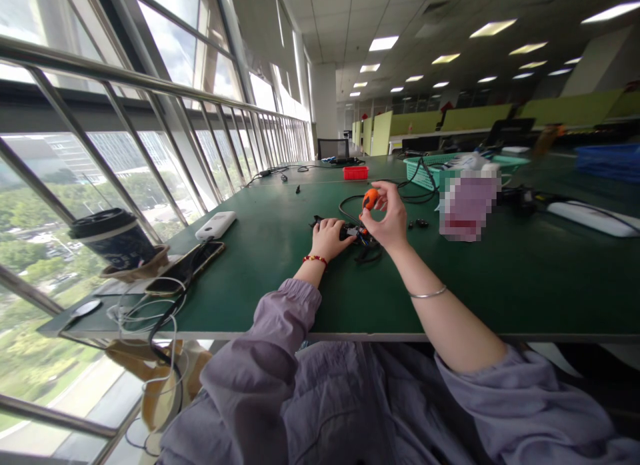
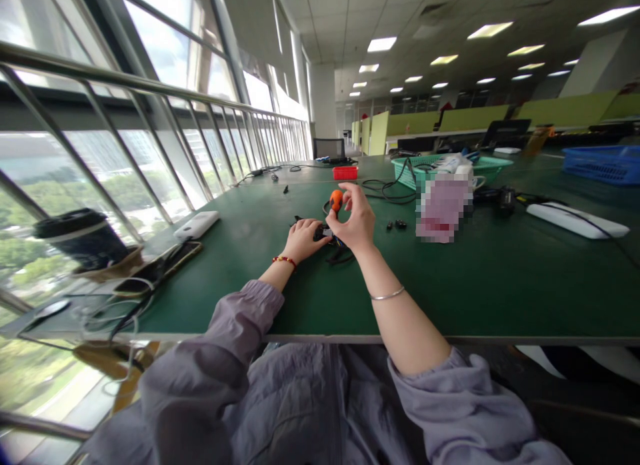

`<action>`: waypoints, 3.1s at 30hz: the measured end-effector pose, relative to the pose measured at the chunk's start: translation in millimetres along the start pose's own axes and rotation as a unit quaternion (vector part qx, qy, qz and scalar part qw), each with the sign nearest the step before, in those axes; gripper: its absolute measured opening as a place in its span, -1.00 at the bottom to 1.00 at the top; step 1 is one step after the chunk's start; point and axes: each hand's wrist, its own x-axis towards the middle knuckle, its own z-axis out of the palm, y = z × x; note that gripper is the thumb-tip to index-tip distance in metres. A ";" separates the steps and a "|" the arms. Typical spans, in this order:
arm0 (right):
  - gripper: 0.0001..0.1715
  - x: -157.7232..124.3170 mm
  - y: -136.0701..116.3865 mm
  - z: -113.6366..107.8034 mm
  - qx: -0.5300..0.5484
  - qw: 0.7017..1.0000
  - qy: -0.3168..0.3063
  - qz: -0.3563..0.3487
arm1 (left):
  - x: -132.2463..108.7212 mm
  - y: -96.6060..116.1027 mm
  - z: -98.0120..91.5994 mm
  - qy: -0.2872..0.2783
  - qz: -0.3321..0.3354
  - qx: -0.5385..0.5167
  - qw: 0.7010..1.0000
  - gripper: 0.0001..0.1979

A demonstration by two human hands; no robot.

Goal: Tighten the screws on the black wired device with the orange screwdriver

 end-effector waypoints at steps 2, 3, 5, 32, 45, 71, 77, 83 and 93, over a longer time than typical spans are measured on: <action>-0.43 -0.1 1.3 1.0 0.001 1.000 0.010 0.000 | -0.3 0.4 -0.3 0.000 0.002 0.001 1.000 -0.52; -0.43 -0.3 1.0 1.1 -0.003 1.000 0.011 0.010 | -0.3 0.4 -0.3 0.000 0.003 0.001 1.000 -0.52; -0.46 -0.9 -1.6 0.5 -0.014 0.999 0.004 0.035 | -0.2 0.3 0.1 0.000 0.004 -0.001 1.000 -0.51; -0.36 -0.4 -4.4 0.2 -0.026 0.998 0.004 0.050 | -0.6 1.9 0.0 0.006 -0.001 -0.006 1.000 -0.54; -0.50 -0.2 -4.0 -0.4 -0.036 0.999 0.018 0.017 | -0.3 1.5 1.0 0.006 -0.001 0.000 1.000 -0.54; -0.76 -1.6 -10.0 -1.1 -0.069 0.993 -0.001 0.096 | -0.7 2.1 0.1 0.008 -0.001 -0.003 1.000 -0.54; -0.35 -0.5 -5.7 -0.3 -0.028 0.998 0.023 0.043 | -1.0 2.1 -0.2 0.005 -0.001 -0.005 1.000 -0.53; -0.67 -1.9 -9.9 -0.7 -0.094 0.988 0.014 0.122 | -1.1 2.1 -0.1 0.006 -0.004 -0.005 1.000 -0.55; -0.37 -1.6 -5.4 0.1 -0.056 0.997 0.004 0.047 | -1.7 2.7 -0.1 0.007 -0.003 -0.002 1.000 -0.54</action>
